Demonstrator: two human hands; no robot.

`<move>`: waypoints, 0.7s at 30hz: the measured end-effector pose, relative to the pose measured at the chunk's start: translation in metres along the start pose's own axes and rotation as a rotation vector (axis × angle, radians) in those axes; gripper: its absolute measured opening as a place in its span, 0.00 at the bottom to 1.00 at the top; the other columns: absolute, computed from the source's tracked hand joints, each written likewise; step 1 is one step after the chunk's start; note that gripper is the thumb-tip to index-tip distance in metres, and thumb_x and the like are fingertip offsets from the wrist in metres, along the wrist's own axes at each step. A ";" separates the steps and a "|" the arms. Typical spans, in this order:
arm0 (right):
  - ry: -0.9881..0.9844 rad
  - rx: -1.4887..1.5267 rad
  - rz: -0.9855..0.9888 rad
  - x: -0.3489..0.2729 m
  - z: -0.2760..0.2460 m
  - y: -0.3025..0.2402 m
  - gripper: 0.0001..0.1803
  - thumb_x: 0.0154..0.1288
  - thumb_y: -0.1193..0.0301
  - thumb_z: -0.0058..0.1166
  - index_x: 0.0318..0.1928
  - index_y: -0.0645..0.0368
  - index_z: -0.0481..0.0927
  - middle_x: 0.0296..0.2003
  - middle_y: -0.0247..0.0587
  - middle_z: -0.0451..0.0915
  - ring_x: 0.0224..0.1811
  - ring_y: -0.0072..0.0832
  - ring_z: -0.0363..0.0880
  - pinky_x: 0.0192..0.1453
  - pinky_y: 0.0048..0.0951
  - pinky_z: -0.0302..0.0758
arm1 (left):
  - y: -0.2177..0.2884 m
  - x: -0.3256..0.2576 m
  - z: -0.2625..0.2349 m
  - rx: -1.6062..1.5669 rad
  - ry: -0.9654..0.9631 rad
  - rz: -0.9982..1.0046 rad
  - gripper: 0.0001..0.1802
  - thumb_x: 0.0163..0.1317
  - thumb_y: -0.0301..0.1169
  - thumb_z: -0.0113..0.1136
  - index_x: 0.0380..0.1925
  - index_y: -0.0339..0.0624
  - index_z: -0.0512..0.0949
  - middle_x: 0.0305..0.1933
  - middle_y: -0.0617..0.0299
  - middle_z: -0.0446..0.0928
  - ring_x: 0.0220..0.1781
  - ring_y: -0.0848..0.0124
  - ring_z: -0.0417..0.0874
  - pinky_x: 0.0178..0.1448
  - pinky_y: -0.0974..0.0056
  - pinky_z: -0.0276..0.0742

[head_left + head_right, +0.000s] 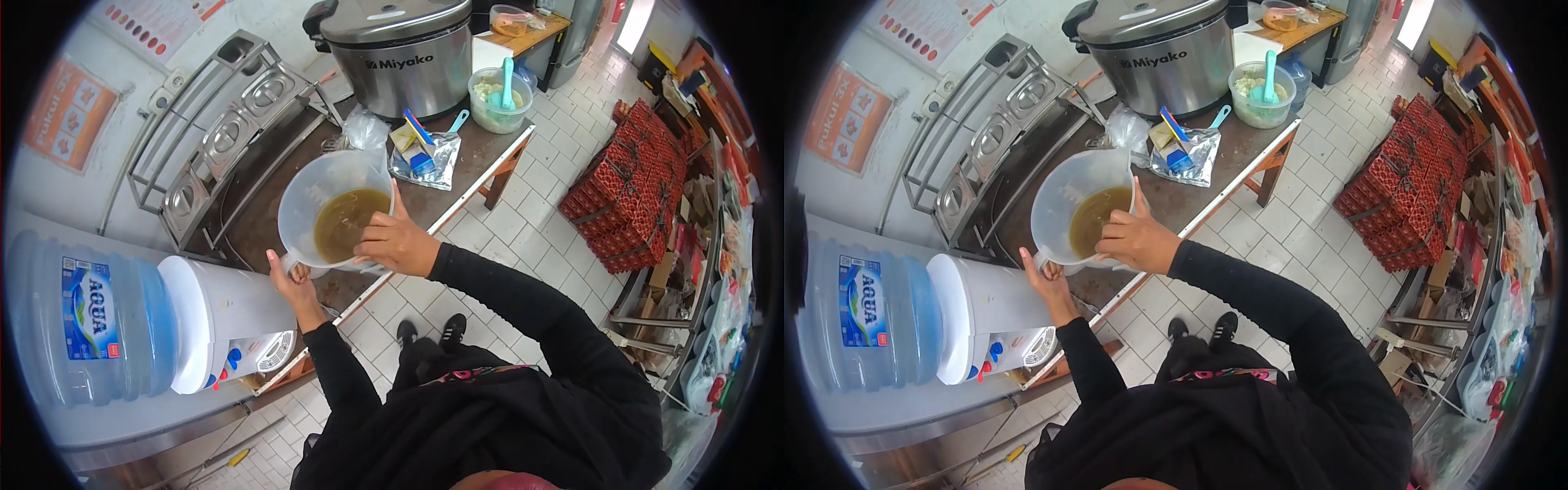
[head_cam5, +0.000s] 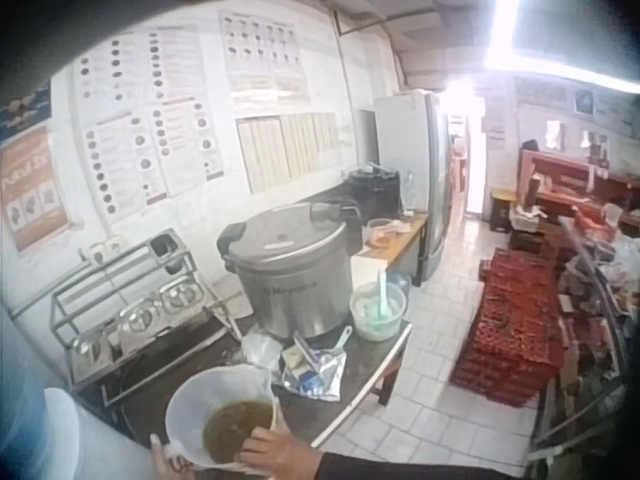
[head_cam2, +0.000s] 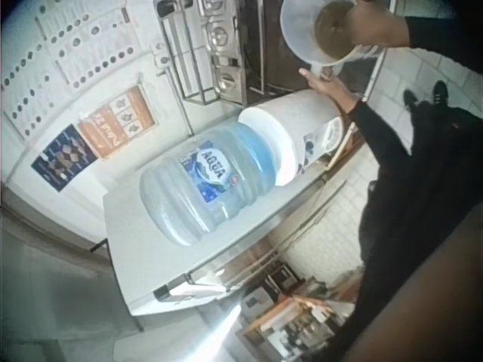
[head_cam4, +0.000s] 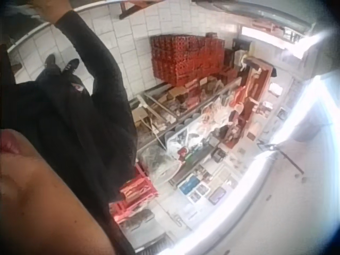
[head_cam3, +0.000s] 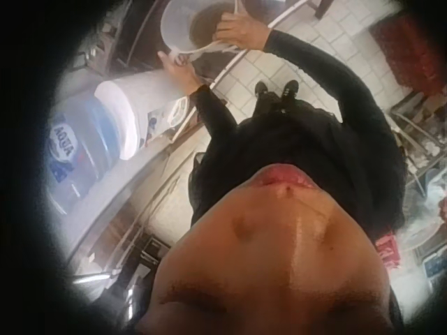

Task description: The person prepares a green rice wrap by first filling a pitcher with water from a dispenser and stirring a dark liquid into it. Then, the person mixes green rice in a bowl, scoops a portion onto a paper sheet, and folds the paper to form a wrap.

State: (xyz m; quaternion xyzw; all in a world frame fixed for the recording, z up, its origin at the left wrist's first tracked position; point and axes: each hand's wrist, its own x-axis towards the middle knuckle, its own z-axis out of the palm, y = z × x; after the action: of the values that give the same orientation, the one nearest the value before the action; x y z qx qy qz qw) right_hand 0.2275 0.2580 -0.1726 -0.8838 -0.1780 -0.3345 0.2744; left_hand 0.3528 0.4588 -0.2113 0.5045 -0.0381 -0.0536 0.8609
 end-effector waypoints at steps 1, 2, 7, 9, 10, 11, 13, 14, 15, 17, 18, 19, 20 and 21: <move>-0.018 0.011 -0.013 0.001 0.001 0.006 0.05 0.51 0.65 0.57 0.29 0.49 0.76 0.26 0.22 0.68 0.37 0.22 0.68 0.62 0.71 0.33 | -0.001 0.001 0.004 0.005 0.012 -0.003 0.31 0.64 0.48 0.43 0.03 0.52 0.53 0.04 0.70 0.52 0.06 0.78 0.50 0.14 0.70 0.43; -0.027 0.016 -0.009 0.002 0.002 0.013 0.05 0.51 0.65 0.57 0.29 0.49 0.76 0.26 0.22 0.68 0.37 0.22 0.68 0.62 0.71 0.33 | -0.004 0.004 0.010 0.027 0.055 0.008 0.31 0.63 0.48 0.44 0.03 0.52 0.53 0.05 0.70 0.52 0.06 0.78 0.51 0.15 0.71 0.43; -0.023 0.111 -0.074 0.017 0.002 0.043 0.05 0.51 0.64 0.57 0.29 0.46 0.76 0.32 0.20 0.70 0.44 0.21 0.69 0.61 0.72 0.29 | -0.019 0.017 -0.001 -0.002 0.063 0.009 0.29 0.62 0.49 0.47 0.05 0.51 0.55 0.05 0.71 0.53 0.08 0.79 0.52 0.16 0.72 0.44; -0.040 0.130 -0.076 0.021 -0.001 0.057 0.06 0.50 0.63 0.57 0.29 0.46 0.76 0.36 0.21 0.71 0.48 0.22 0.68 0.61 0.72 0.30 | -0.023 0.014 0.001 0.007 0.070 0.024 0.24 0.58 0.51 0.52 0.11 0.50 0.63 0.07 0.74 0.55 0.08 0.81 0.52 0.16 0.73 0.44; -0.042 0.166 -0.115 0.024 -0.002 0.063 0.07 0.50 0.63 0.58 0.29 0.46 0.76 0.37 0.22 0.71 0.50 0.23 0.67 0.61 0.72 0.30 | -0.024 0.011 0.003 -0.001 0.069 0.021 0.24 0.58 0.51 0.52 0.11 0.50 0.63 0.07 0.74 0.55 0.08 0.81 0.52 0.16 0.73 0.44; -0.043 0.197 -0.153 0.025 -0.004 0.071 0.07 0.49 0.63 0.58 0.29 0.47 0.76 0.38 0.23 0.72 0.52 0.23 0.67 0.61 0.71 0.30 | -0.026 0.010 0.007 -0.004 0.177 0.031 0.22 0.58 0.51 0.52 0.15 0.48 0.66 0.09 0.74 0.57 0.09 0.82 0.54 0.16 0.74 0.45; -0.077 0.208 -0.169 0.027 -0.008 0.079 0.07 0.49 0.64 0.58 0.30 0.47 0.76 0.44 0.28 0.71 0.57 0.26 0.65 0.61 0.72 0.28 | -0.028 0.006 0.013 -0.022 0.339 0.051 0.19 0.58 0.50 0.51 0.18 0.49 0.67 0.10 0.74 0.57 0.10 0.83 0.54 0.17 0.75 0.46; -0.096 0.223 -0.173 0.028 -0.013 0.079 0.09 0.49 0.65 0.58 0.33 0.47 0.77 0.47 0.30 0.70 0.58 0.29 0.64 0.62 0.69 0.33 | -0.028 0.005 0.020 -0.041 0.394 0.059 0.19 0.59 0.49 0.51 0.16 0.52 0.65 0.09 0.74 0.55 0.10 0.83 0.52 0.17 0.75 0.46; -0.119 0.244 -0.175 0.028 -0.018 0.082 0.11 0.50 0.66 0.57 0.36 0.48 0.77 0.50 0.33 0.69 0.59 0.31 0.63 0.64 0.66 0.37 | -0.021 0.002 0.044 -0.076 0.533 0.073 0.17 0.59 0.48 0.51 0.20 0.50 0.67 0.10 0.75 0.55 0.11 0.84 0.52 0.18 0.76 0.47; -0.147 0.291 -0.130 0.023 -0.036 0.094 0.14 0.50 0.67 0.57 0.40 0.49 0.76 0.52 0.36 0.68 0.59 0.34 0.62 0.65 0.59 0.43 | -0.019 0.001 0.067 -0.068 0.664 0.109 0.15 0.59 0.46 0.51 0.24 0.48 0.70 0.13 0.76 0.56 0.13 0.84 0.53 0.19 0.78 0.50; -0.171 0.355 -0.095 0.023 -0.050 0.106 0.17 0.51 0.69 0.56 0.44 0.50 0.74 0.55 0.39 0.66 0.60 0.37 0.62 0.67 0.52 0.49 | -0.019 -0.001 0.045 -0.045 0.617 0.115 0.15 0.59 0.46 0.51 0.25 0.47 0.70 0.14 0.75 0.57 0.13 0.84 0.54 0.20 0.78 0.52; -0.171 0.339 -0.093 0.019 -0.065 0.125 0.17 0.51 0.69 0.56 0.44 0.50 0.74 0.55 0.39 0.66 0.60 0.37 0.62 0.67 0.52 0.49 | -0.023 0.000 0.023 -0.025 0.562 0.112 0.15 0.59 0.45 0.51 0.27 0.46 0.71 0.14 0.75 0.57 0.13 0.83 0.54 0.21 0.78 0.54; -0.152 0.310 -0.096 0.012 -0.079 0.143 0.18 0.52 0.71 0.56 0.46 0.52 0.73 0.55 0.41 0.66 0.60 0.39 0.62 0.65 0.46 0.54 | -0.028 0.001 0.000 -0.017 0.478 0.093 0.15 0.59 0.45 0.50 0.28 0.44 0.72 0.15 0.75 0.57 0.13 0.81 0.56 0.21 0.77 0.56; -0.134 0.281 -0.091 0.004 -0.095 0.160 0.20 0.52 0.72 0.55 0.48 0.53 0.72 0.55 0.42 0.66 0.59 0.40 0.62 0.64 0.39 0.60 | -0.028 0.002 0.029 -0.020 0.480 0.089 0.15 0.59 0.45 0.50 0.28 0.44 0.72 0.15 0.75 0.57 0.13 0.81 0.56 0.21 0.77 0.56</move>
State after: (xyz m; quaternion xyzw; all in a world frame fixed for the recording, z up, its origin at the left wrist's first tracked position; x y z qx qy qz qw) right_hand 0.2632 0.0756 -0.1691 -0.8481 -0.2809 -0.2588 0.3672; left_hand 0.3501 0.4197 -0.2215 0.4919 0.1459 0.1055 0.8518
